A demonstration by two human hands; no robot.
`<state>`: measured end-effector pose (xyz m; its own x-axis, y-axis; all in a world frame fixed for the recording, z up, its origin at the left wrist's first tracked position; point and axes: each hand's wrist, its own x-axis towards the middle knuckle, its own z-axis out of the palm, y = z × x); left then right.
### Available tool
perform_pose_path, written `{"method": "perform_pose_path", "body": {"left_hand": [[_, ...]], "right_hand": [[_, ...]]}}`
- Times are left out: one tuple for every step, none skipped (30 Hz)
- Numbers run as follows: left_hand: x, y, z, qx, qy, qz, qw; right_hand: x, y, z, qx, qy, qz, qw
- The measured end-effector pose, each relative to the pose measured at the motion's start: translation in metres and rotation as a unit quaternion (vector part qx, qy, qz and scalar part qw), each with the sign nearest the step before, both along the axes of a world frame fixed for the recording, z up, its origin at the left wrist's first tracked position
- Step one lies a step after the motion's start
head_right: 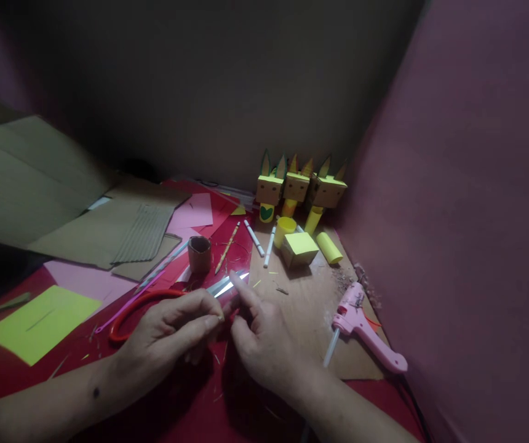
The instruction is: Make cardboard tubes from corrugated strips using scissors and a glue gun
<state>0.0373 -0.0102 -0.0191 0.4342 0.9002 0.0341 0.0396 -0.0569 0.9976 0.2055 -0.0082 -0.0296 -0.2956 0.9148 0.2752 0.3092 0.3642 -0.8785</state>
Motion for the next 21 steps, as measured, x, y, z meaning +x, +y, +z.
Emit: {"method": "perform_pose_path", "body": {"left_hand": [[0.000,0.000,0.000,-0.011,-0.002,-0.006,1.000],[0.000,0.001,0.000,-0.016,-0.001,-0.013,1.000],[0.000,0.001,0.000,-0.016,0.004,-0.024,1.000],[0.001,0.002,0.000,-0.018,0.010,-0.036,0.999],[0.001,0.002,0.001,-0.020,0.015,-0.048,0.999],[0.001,0.002,0.001,-0.023,0.018,-0.057,0.998],[0.001,0.002,0.001,-0.026,0.019,-0.067,0.997],[0.001,0.002,0.001,-0.031,0.020,-0.078,0.996],[0.001,0.002,0.002,-0.037,0.022,-0.093,0.995],[0.001,0.001,0.003,-0.047,0.028,-0.113,0.992],[0.000,0.000,0.004,-0.060,0.041,-0.138,0.988],[0.000,-0.001,0.006,-0.075,0.058,-0.166,0.981],[0.000,-0.003,0.008,-0.091,0.078,-0.197,0.973],[0.000,-0.005,0.011,-0.100,0.096,-0.228,0.964],[0.001,-0.007,0.013,-0.100,0.112,-0.257,0.955],[0.001,-0.010,0.015,-0.087,0.123,-0.284,0.947],[0.002,-0.012,0.017,-0.058,0.131,-0.312,0.939],[0.002,-0.013,0.018,-0.024,0.133,-0.336,0.932],[0.003,-0.015,0.018,0.008,0.132,-0.363,0.922],[0.004,-0.016,0.017,0.032,0.128,-0.395,0.909],[0.005,-0.017,0.015,0.049,0.120,-0.423,0.897]], "right_hand": [[0.000,0.001,0.000,0.006,0.001,-0.002,1.000],[0.000,0.001,0.000,0.011,-0.001,-0.006,1.000],[0.000,0.002,-0.001,0.015,-0.001,-0.012,1.000],[0.001,0.002,-0.001,0.017,0.001,-0.021,1.000],[0.001,0.003,-0.001,0.018,0.004,-0.031,0.999],[0.001,0.004,-0.002,0.019,0.006,-0.041,0.999],[0.002,0.004,-0.002,0.021,0.006,-0.050,0.999],[0.002,0.005,-0.002,0.024,0.005,-0.059,0.998],[0.002,0.005,-0.002,0.027,0.004,-0.067,0.997],[0.002,0.006,-0.002,0.028,0.002,-0.072,0.997],[0.002,0.006,-0.001,0.028,0.002,-0.076,0.997],[0.002,0.006,-0.001,0.025,0.003,-0.077,0.997],[0.002,0.006,-0.001,0.022,0.003,-0.079,0.997],[0.002,0.006,-0.001,0.019,0.001,-0.080,0.997],[0.002,0.006,-0.001,0.019,-0.004,-0.081,0.996],[0.002,0.006,-0.002,0.023,-0.011,-0.083,0.996],[0.002,0.006,-0.002,0.031,-0.018,-0.085,0.996],[0.001,0.006,-0.003,0.040,-0.025,-0.087,0.995],[0.001,0.006,-0.003,0.047,-0.031,-0.088,0.995],[0.001,0.006,-0.003,0.052,-0.037,-0.087,0.994],[0.001,0.006,-0.003,0.054,-0.040,-0.086,0.994]]}}
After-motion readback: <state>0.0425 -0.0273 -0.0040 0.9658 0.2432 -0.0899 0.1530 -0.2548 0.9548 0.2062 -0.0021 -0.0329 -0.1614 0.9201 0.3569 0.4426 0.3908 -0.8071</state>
